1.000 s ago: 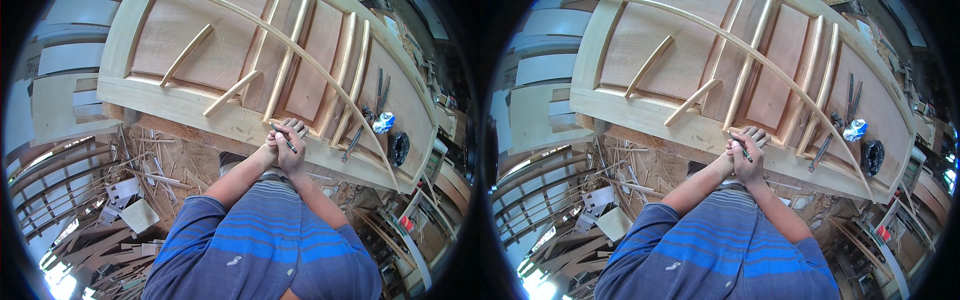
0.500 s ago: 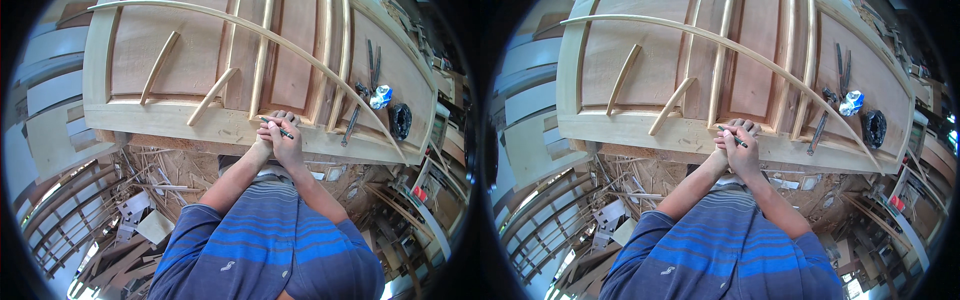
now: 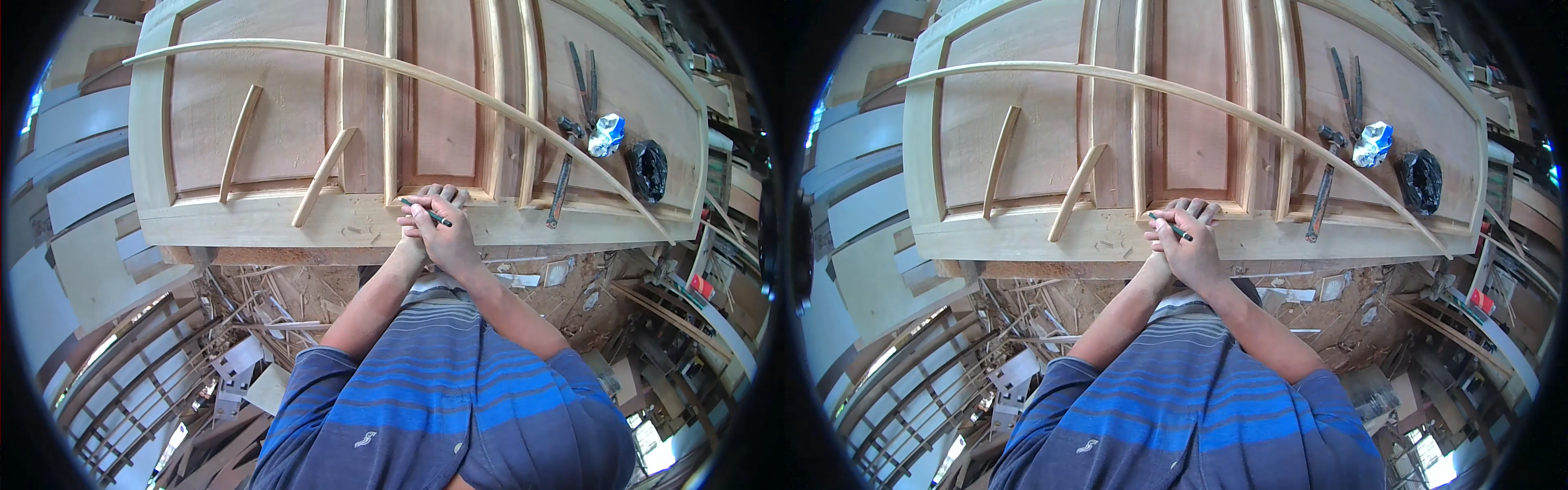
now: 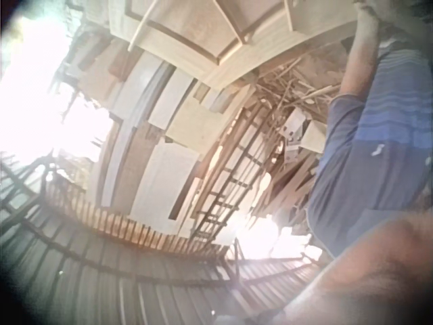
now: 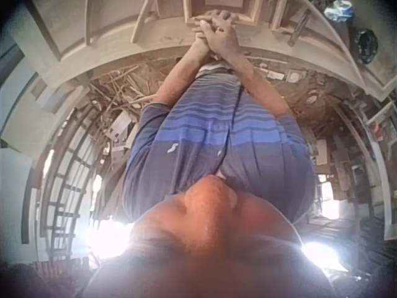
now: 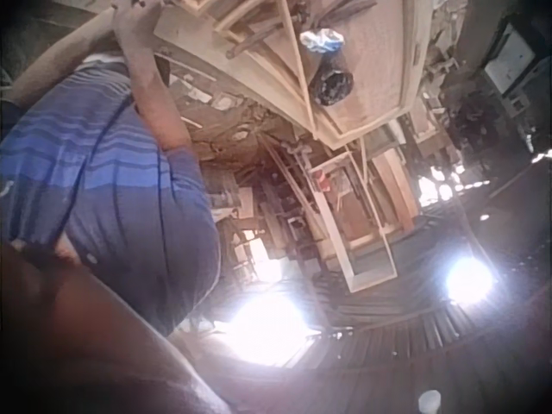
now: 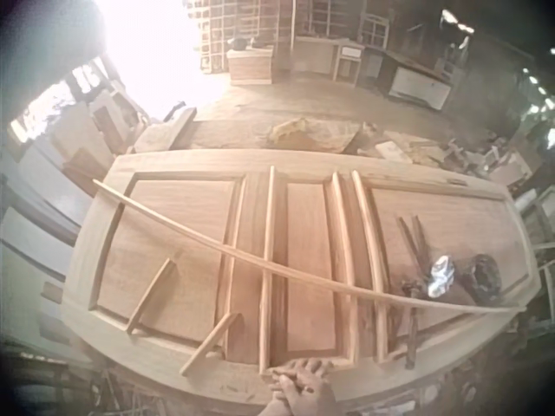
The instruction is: The person fits wooden moulding onto a wooden door by measuring and marking wooden strips against the frame with a pencil, then cuts a strip with a handsaw.
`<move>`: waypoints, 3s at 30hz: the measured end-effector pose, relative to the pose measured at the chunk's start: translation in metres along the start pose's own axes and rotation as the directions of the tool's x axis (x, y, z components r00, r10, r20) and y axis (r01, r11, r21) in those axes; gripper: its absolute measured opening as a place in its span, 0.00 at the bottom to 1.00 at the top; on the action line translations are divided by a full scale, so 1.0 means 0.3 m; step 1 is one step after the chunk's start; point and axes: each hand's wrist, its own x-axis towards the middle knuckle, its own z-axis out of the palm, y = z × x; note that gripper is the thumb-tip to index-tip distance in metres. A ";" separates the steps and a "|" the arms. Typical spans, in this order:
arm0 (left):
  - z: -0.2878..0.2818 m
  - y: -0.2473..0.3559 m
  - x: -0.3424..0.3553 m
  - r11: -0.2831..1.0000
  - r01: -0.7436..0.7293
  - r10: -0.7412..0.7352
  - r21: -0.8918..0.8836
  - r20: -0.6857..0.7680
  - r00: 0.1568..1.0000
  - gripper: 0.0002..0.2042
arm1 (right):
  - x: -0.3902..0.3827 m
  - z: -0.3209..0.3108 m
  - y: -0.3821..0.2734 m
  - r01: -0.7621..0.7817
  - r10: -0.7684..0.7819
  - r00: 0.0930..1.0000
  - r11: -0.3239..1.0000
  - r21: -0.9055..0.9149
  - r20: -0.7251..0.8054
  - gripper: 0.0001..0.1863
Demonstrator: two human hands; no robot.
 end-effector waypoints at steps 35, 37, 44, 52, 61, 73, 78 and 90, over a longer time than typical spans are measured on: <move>0.006 0.006 -0.025 0.993 -0.010 0.007 0.116 0.029 1.000 0.19 | 0.009 -0.023 0.024 0.108 -0.107 0.994 0.974 -0.201 0.018 0.13; 0.005 0.003 -0.029 0.995 0.014 -0.019 0.101 0.046 0.999 0.20 | 0.011 -0.021 0.001 0.167 -0.166 0.986 0.928 -0.334 0.031 0.13; -0.032 0.018 -0.008 0.997 0.033 -0.038 0.077 0.061 0.997 0.19 | 0.024 -0.012 0.069 0.145 -0.152 0.988 0.961 -0.235 -0.011 0.13; -0.055 0.015 -0.020 0.885 0.329 -0.297 -0.328 0.145 0.944 0.17 | -0.033 -0.083 -0.025 0.020 -0.035 0.999 0.941 0.336 0.037 0.14; -0.089 0.038 0.012 0.996 -0.053 0.043 -0.066 -0.149 0.988 0.15 | -0.061 -0.416 0.098 0.351 -0.554 0.792 0.756 -0.552 -0.256 0.11; -0.087 0.039 0.013 0.996 -0.083 0.076 -0.044 -0.148 0.986 0.18 | -0.054 -0.452 0.122 0.454 -0.742 0.661 0.277 -0.847 0.112 0.21; -0.075 0.032 0.007 0.995 -0.100 0.093 -0.021 -0.218 0.972 0.17 | -0.033 -0.450 0.115 0.453 -0.647 0.739 0.275 -0.848 0.185 0.22; -0.166 0.319 -0.315 0.765 0.464 -0.536 -0.447 -0.041 0.844 0.16 | -0.301 -0.523 0.156 0.607 -0.742 0.655 0.402 -0.685 0.145 0.20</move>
